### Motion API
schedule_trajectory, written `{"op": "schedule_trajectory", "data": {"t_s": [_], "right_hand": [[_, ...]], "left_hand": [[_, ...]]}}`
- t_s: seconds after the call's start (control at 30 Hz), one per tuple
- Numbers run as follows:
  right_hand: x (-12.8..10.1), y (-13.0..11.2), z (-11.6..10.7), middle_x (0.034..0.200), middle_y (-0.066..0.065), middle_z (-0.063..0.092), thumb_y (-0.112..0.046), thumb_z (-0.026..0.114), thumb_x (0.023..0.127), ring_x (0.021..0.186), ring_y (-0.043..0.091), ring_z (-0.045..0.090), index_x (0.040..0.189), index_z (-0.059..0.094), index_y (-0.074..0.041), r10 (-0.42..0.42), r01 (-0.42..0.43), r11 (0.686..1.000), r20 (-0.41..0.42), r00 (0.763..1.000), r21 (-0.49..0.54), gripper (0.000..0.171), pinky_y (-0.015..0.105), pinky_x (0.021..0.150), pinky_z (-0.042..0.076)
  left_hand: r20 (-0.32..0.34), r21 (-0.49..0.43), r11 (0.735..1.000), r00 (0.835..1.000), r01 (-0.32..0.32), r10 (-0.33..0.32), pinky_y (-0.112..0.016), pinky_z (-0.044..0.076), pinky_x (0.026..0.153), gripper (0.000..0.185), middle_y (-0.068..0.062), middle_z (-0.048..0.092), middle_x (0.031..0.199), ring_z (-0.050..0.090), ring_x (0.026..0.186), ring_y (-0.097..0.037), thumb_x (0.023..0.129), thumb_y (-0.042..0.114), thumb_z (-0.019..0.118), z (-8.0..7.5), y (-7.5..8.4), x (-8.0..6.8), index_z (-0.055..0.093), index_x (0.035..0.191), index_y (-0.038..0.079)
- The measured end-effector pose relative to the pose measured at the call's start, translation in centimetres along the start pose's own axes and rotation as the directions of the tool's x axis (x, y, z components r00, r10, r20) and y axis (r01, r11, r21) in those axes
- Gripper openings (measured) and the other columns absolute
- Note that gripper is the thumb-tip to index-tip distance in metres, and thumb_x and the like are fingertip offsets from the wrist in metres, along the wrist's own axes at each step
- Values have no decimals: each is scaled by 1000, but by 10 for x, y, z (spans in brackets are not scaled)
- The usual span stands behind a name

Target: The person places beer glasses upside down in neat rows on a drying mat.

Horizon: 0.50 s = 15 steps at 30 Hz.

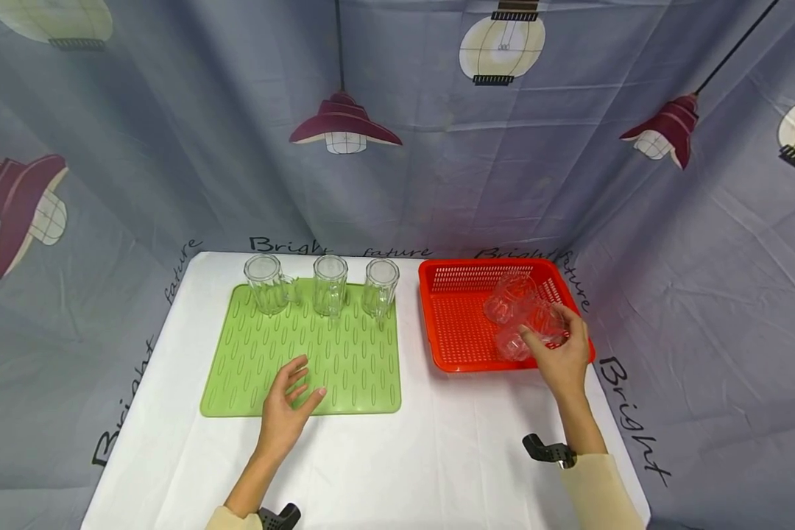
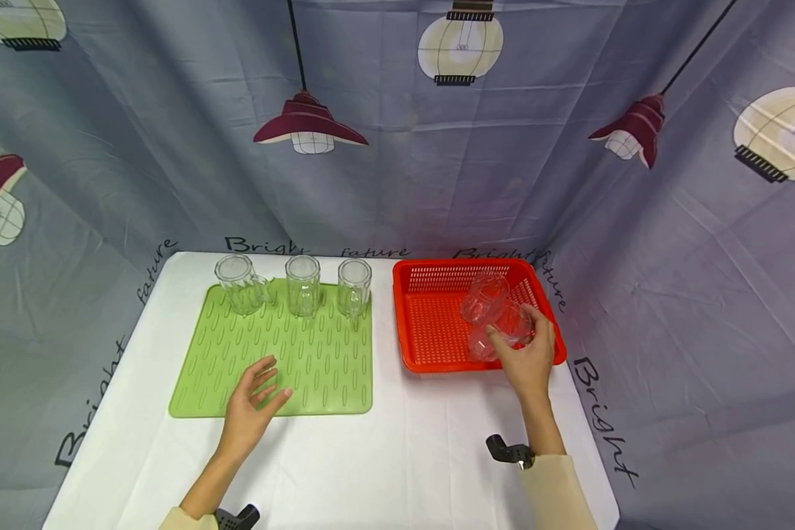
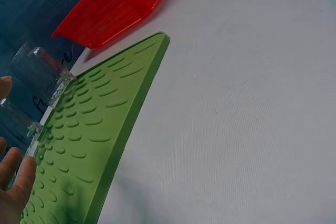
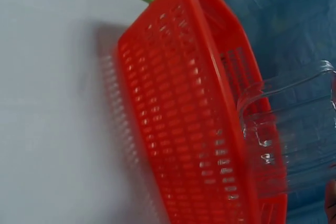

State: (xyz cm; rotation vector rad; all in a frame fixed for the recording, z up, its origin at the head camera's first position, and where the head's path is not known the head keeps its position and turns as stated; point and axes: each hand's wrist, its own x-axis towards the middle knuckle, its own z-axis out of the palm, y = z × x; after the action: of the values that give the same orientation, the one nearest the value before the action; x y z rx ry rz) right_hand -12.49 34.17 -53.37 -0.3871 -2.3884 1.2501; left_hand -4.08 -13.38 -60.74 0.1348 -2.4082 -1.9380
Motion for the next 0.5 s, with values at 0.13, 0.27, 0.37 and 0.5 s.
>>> {"op": "schedule_trajectory", "data": {"t_s": [0.13,0.27,0.37,0.5], "right_hand": [[-2,-9,1,148,9,53,-24,89,89,129,22,51,154,54,-18,-27,26,999,5,1000,33,74,14,91,44],[-6,-18,2,147,7,56,-20,89,88,126,22,51,152,56,-20,-52,51,997,4,999,62,73,17,91,45],[-8,-24,2,146,7,58,-18,90,87,124,23,51,152,56,-20,-73,71,994,20,997,86,73,17,92,45],[-12,-30,4,145,10,59,-15,90,86,123,20,51,153,56,-17,-87,83,992,40,995,100,75,16,91,42]], "left_hand": [[-1,5,1000,1000,-1,1,-53,50,123,71,-14,49,165,52,152,-32,98,20,82,-1,2,1,45,159,22],[-1,5,1000,1000,-11,11,-52,50,122,72,-14,49,165,51,152,-32,98,19,82,-1,4,2,45,160,18],[-4,0,1000,1000,-17,17,-52,50,122,73,-14,49,165,51,152,-32,98,18,82,-1,5,2,45,160,17],[0,-9,1000,1000,-16,16,-51,49,123,73,-14,49,165,50,152,-32,98,18,82,0,6,2,44,160,18]]}}
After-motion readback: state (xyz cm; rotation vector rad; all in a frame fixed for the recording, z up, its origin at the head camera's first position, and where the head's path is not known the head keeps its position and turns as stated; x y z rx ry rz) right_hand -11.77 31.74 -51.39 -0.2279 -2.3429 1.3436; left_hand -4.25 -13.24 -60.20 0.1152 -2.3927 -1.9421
